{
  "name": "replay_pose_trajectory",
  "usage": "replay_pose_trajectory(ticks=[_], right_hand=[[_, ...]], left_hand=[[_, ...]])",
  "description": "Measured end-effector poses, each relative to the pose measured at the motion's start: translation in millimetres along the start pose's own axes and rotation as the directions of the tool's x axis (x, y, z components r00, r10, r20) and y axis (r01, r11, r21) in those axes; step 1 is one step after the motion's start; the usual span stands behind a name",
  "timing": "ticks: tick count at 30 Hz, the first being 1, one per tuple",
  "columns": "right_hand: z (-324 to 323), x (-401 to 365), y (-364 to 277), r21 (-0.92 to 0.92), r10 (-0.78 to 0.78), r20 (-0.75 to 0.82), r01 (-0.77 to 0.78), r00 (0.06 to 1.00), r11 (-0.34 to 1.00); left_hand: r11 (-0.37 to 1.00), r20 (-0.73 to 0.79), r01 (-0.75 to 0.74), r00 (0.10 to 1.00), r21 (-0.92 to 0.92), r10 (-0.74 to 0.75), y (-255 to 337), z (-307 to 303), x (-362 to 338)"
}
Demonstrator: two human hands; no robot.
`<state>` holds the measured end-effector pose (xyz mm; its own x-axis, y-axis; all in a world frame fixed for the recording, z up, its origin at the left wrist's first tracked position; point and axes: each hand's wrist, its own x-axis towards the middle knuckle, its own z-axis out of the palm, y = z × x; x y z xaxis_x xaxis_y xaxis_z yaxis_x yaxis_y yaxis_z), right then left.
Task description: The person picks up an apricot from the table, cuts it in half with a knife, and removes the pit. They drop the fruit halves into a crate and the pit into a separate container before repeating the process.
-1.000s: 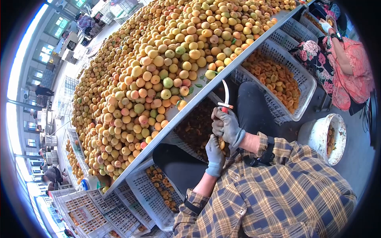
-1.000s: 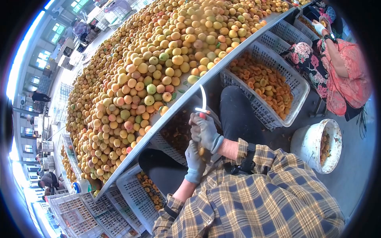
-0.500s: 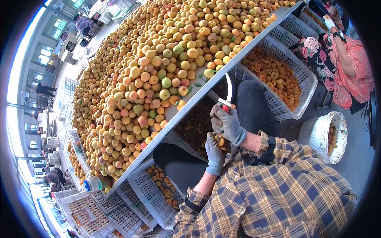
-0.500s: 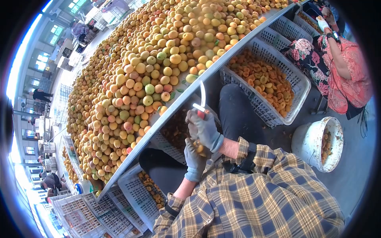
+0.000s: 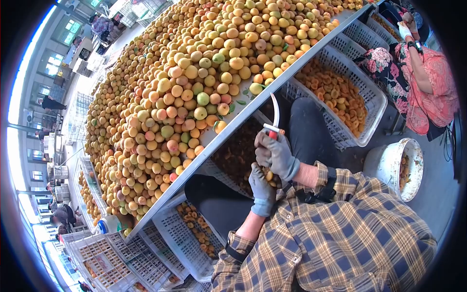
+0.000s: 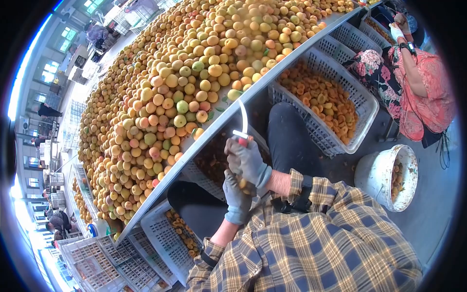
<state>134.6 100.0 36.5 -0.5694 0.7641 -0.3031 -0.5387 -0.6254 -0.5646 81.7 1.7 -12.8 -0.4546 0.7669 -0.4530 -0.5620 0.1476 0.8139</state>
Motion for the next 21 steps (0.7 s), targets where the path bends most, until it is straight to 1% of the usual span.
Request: replay_pose_trajectory(ticks=[2, 3, 4, 5, 6, 8, 10, 11, 12, 13, 14, 16, 17, 18, 20, 21], right_hand=[[-1.1, 2.9, -2.1, 0.051, 0.089, -0.035, -0.087, 0.995, 0.995], [-4.4, 4.8, -1.8, 0.055, 0.088, -0.039, -0.086, 0.995, 0.995], [-9.9, 8.1, 0.2, 0.135, 0.145, -0.077, -0.134, 0.986, 0.982], [-13.0, 9.8, 1.9, 0.214, 0.206, -0.108, -0.179, 0.973, 0.960], [-15.2, 10.2, 4.4, 0.216, 0.207, -0.109, -0.180, 0.972, 0.960], [-15.9, 11.8, 8.4, 0.363, 0.295, -0.111, -0.238, 0.949, 0.901], [-16.0, 11.9, 8.2, 0.333, 0.280, -0.136, -0.222, 0.950, 0.916], [-14.6, 11.1, 6.2, 0.293, 0.224, -0.106, -0.185, 0.969, 0.938], [-10.1, 10.9, 2.3, 0.254, 0.170, -0.072, -0.147, 0.983, 0.956], [-7.3, 9.5, -4.8, 0.248, 0.168, -0.086, -0.142, 0.982, 0.958], [-9.7, 11.4, -8.8, 0.261, 0.163, -0.078, -0.138, 0.984, 0.956], [-18.1, 12.2, -18.0, 0.104, 0.070, -0.021, -0.067, 0.997, 0.992], [-16.4, 9.1, -24.1, -0.017, 0.035, 0.005, -0.035, 0.999, 0.999], [-15.8, 7.1, -24.2, -0.022, 0.037, 0.012, -0.037, 0.999, 0.999], [-14.4, -0.6, -20.5, -0.133, 0.006, 0.024, -0.003, 1.000, 0.991], [-14.7, -2.0, -17.4, -0.108, -0.019, 0.023, 0.022, 1.000, 0.994]], left_hand=[[0.990, 0.080, -0.072, 0.995, 0.118, 0.063, 4.5, -0.9, -0.4], [0.993, 0.094, -0.061, 0.994, 0.101, 0.051, 9.2, 1.1, -3.9], [0.993, 0.095, -0.057, 0.994, 0.104, 0.047, 5.3, 0.6, -1.8], [0.996, 0.057, -0.077, 0.996, 0.048, 0.075, 1.6, 1.5, 1.4], [0.995, 0.016, -0.100, 0.995, -0.007, 0.100, -2.2, 2.5, 3.5], [0.997, -0.007, -0.080, 0.997, -0.019, 0.080, -10.9, 1.9, 6.3], [0.992, -0.090, -0.095, 0.992, -0.078, 0.088, -23.3, -1.4, 12.5], [0.992, -0.086, -0.101, 0.992, -0.080, 0.094, -17.2, -0.1, 11.3], [0.999, 0.028, -0.036, 0.999, -0.029, 0.037, -4.9, -0.2, 7.4], [0.999, 0.134, 0.024, 0.991, 0.031, -0.027, 4.3, -1.7, 5.3], [0.999, 0.131, 0.015, 0.991, 0.029, -0.019, 8.3, -4.0, 6.7], [0.999, 0.215, 0.034, 0.976, -0.005, -0.032, 14.2, -6.3, 9.6], [1.000, 0.211, 0.025, 0.977, -0.011, -0.022, 15.9, -8.3, 10.7], [0.998, 0.220, 0.052, 0.975, -0.032, -0.044, 16.7, -10.7, 11.8], [0.991, 0.245, 0.110, 0.965, -0.073, -0.089, 18.7, -13.3, 12.5], [0.999, 0.233, 0.046, 0.971, 0.027, -0.051, 19.9, -13.5, 12.2]])
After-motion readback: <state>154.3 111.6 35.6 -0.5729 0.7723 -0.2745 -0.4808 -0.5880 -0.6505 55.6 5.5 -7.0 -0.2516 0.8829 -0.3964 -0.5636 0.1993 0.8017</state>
